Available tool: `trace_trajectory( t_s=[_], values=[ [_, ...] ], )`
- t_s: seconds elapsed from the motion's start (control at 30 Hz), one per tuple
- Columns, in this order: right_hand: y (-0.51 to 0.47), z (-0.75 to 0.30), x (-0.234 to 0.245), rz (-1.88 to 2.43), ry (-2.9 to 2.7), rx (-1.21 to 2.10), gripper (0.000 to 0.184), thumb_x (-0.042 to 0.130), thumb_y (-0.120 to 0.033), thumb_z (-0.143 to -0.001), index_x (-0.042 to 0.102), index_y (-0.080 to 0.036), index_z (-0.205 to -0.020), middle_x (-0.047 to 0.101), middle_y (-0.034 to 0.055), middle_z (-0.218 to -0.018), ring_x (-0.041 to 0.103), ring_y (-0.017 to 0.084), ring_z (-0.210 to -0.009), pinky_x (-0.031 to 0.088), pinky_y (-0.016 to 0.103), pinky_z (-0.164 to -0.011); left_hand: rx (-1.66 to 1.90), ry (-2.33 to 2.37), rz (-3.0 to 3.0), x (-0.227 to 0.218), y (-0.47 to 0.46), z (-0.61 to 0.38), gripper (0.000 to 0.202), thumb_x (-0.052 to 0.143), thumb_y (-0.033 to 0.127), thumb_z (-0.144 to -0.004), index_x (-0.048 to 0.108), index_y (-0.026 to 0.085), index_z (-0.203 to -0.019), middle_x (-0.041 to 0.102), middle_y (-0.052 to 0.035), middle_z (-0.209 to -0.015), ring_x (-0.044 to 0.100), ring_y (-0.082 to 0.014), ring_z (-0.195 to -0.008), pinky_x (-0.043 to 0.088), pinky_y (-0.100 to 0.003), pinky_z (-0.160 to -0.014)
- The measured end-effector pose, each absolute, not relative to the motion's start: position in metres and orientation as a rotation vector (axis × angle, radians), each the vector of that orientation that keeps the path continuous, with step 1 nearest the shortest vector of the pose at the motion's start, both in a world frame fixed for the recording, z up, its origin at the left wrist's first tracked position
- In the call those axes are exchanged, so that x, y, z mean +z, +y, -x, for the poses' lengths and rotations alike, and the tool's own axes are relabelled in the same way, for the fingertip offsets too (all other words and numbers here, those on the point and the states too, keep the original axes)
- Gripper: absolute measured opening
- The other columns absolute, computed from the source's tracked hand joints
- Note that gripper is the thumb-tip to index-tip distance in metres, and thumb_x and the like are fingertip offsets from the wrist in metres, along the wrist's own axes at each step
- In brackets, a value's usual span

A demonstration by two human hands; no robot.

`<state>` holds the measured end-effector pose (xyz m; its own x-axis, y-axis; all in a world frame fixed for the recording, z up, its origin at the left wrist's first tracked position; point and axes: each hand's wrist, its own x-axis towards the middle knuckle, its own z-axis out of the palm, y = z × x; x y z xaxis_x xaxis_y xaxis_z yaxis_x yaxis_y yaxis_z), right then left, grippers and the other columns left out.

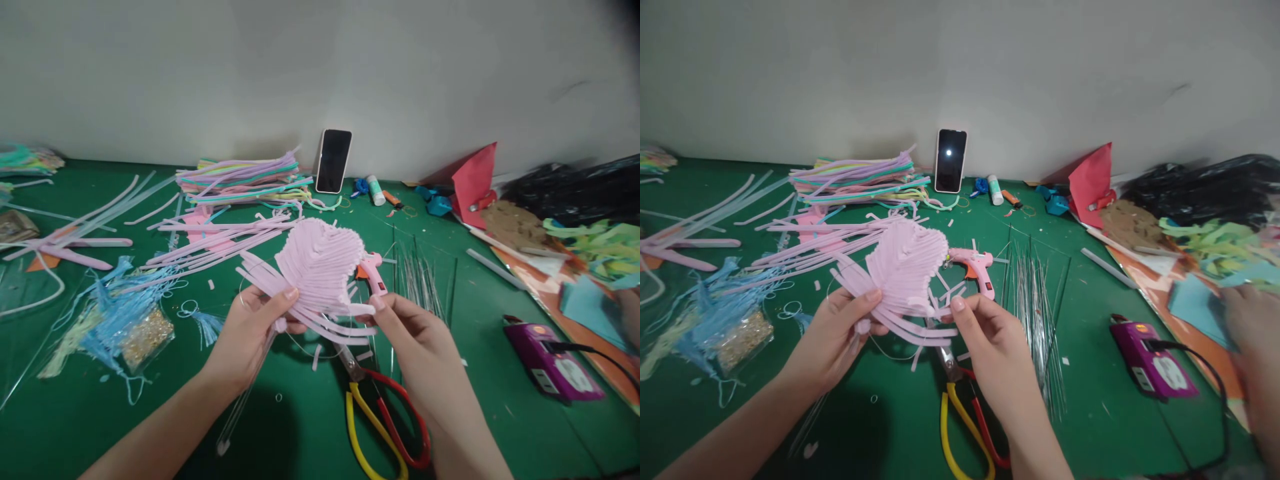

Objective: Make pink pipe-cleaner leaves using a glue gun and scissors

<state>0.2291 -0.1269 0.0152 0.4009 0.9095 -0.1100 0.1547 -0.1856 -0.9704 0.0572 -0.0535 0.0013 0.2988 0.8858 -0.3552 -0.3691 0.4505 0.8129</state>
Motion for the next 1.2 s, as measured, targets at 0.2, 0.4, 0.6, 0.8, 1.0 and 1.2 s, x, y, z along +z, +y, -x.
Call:
trace_trajectory(
  t_s=[0.2,0.4,0.6,0.8,1.0,1.2],
  values=[
    [-0.126,-0.227,0.019,1.651,-0.951,0.892,0.033,0.059,-0.049,-0.083,0.063,-0.020,-0.067,0.062,-0.0006,-0.065,0.056,0.014,-0.063,0.045,0.022,-0.058,0.915,0.930,-0.733,-0.001,-0.053,-0.056,0.024,0.083,0.023,-0.062,0.071,0.012,-0.080,0.073,-0.0042,-0.076,0.067,-0.0130,-0.060,0.056,-0.017,-0.051],
    [-0.128,-0.227,0.021,1.670,-0.941,0.879,0.034,0.058,-0.049,-0.084,0.063,-0.020,-0.067,0.063,-0.0001,-0.067,0.056,0.014,-0.064,0.044,0.023,-0.058,0.950,0.983,-0.801,-0.002,-0.054,-0.057,0.021,0.083,0.021,-0.062,0.071,0.012,-0.077,0.074,-0.0037,-0.071,0.069,-0.0151,-0.062,0.058,-0.018,-0.053],
    [-0.131,-0.222,0.023,1.712,-0.926,0.824,0.032,0.059,-0.049,-0.082,0.065,-0.021,-0.070,0.066,0.0017,-0.071,0.059,0.017,-0.066,0.047,0.026,-0.060,1.013,1.057,-0.872,-0.005,-0.056,-0.057,0.023,0.083,0.024,-0.061,0.071,0.012,-0.077,0.074,-0.0039,-0.071,0.070,-0.0179,-0.063,0.059,-0.022,-0.054],
    [-0.134,-0.211,0.021,1.668,-0.914,0.800,0.021,0.070,-0.041,-0.075,0.064,-0.023,-0.082,0.069,0.0023,-0.084,0.063,0.019,-0.079,0.051,0.030,-0.069,1.043,1.030,-0.875,-0.004,-0.056,-0.058,0.021,0.082,0.023,-0.063,0.070,0.014,-0.078,0.074,-0.0018,-0.072,0.070,-0.0164,-0.064,0.058,-0.020,-0.055],
    [-0.132,-0.194,0.020,1.830,-0.984,0.384,0.019,0.067,-0.039,-0.077,0.058,-0.023,-0.079,0.066,0.0024,-0.082,0.063,0.019,-0.080,0.048,0.029,-0.065,1.051,1.092,-0.913,-0.003,-0.060,-0.059,0.021,0.082,0.026,-0.063,0.070,0.014,-0.075,0.074,-0.0025,-0.069,0.068,-0.0159,-0.059,0.057,-0.021,-0.054],
    [-0.130,-0.182,0.019,1.925,-1.163,0.011,0.014,0.060,-0.034,-0.082,0.053,-0.022,-0.084,0.064,0.0039,-0.084,0.062,0.021,-0.080,0.047,0.033,-0.070,1.063,1.237,-1.074,0.003,-0.065,-0.058,0.014,0.080,0.027,-0.065,0.071,0.016,-0.066,0.072,-0.0006,-0.060,0.068,-0.0159,-0.053,0.055,-0.020,-0.052]
  ],
)
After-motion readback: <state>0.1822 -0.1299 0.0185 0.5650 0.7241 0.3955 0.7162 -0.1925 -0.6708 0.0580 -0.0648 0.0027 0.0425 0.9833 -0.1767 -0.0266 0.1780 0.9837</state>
